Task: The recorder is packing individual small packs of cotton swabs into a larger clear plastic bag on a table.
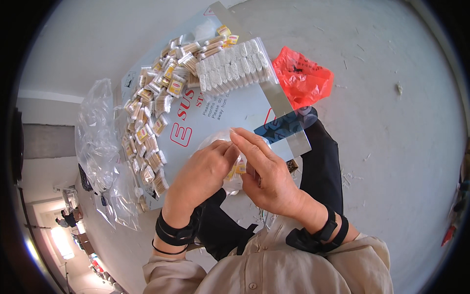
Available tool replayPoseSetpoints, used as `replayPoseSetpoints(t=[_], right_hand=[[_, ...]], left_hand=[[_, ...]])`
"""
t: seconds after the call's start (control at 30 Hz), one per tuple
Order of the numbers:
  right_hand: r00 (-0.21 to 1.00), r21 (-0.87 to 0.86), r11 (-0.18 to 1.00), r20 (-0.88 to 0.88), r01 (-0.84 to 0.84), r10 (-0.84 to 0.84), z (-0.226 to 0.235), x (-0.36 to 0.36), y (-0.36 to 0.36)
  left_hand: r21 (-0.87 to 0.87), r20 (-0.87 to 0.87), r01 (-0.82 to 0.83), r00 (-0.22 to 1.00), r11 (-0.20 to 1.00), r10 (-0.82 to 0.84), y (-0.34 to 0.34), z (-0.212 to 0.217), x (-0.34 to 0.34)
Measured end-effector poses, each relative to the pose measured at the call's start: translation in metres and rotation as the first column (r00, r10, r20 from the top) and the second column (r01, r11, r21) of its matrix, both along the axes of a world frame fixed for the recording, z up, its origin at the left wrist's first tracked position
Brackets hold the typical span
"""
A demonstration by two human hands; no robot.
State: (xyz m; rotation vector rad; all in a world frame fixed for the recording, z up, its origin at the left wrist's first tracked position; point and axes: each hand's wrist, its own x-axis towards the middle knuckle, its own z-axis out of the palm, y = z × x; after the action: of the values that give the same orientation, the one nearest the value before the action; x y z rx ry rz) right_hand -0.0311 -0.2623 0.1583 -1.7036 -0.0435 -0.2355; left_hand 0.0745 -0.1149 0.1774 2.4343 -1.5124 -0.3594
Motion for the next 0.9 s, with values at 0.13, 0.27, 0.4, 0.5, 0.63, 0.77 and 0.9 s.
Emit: replayPoseSetpoints(t=[0.13, 0.27, 0.4, 0.5, 0.63, 0.77, 0.9], right_hand=[[0.999, 0.025, 0.999, 0.014, -0.036, 0.036, -0.001, 0.001, 0.005], [1.0, 0.012, 1.0, 0.004, -0.011, 0.011, 0.0, -0.001, 0.007], [0.991, -0.057, 0.993, -0.073, 0.105, -0.109, 0.006, 0.001, 0.004], [0.987, -0.163, 0.984, -0.13, 0.076, -0.097, 0.014, 0.008, 0.0], [0.991, -0.34, 0.936, -0.067, 0.087, -0.117, 0.004, 0.021, 0.0], [0.989, -0.014, 0.996, -0.114, 0.089, -0.09, -0.002, 0.027, 0.006], [0.976, 0.119, 0.985, -0.194, 0.128, -0.103, -0.011, 0.027, 0.017]], left_hand=[[0.084, 0.02, -0.237, 0.971, 0.968, 0.236, 0.011, -0.011, -0.004], [0.15, 0.107, -0.309, 0.949, 0.939, 0.296, 0.012, -0.01, -0.013], [-0.04, 0.089, -0.306, 0.947, 0.951, 0.308, 0.012, 0.004, -0.025], [0.033, -0.056, -0.289, 0.955, 0.957, 0.291, 0.009, -0.001, -0.025], [0.247, -0.17, -0.21, 0.952, 0.946, 0.256, 0.006, -0.017, -0.013], [0.171, -0.473, -0.304, 0.809, 0.937, 0.349, -0.001, -0.04, -0.002], [0.156, -0.356, -0.276, 0.88, 0.948, 0.315, -0.011, -0.053, -0.003]])
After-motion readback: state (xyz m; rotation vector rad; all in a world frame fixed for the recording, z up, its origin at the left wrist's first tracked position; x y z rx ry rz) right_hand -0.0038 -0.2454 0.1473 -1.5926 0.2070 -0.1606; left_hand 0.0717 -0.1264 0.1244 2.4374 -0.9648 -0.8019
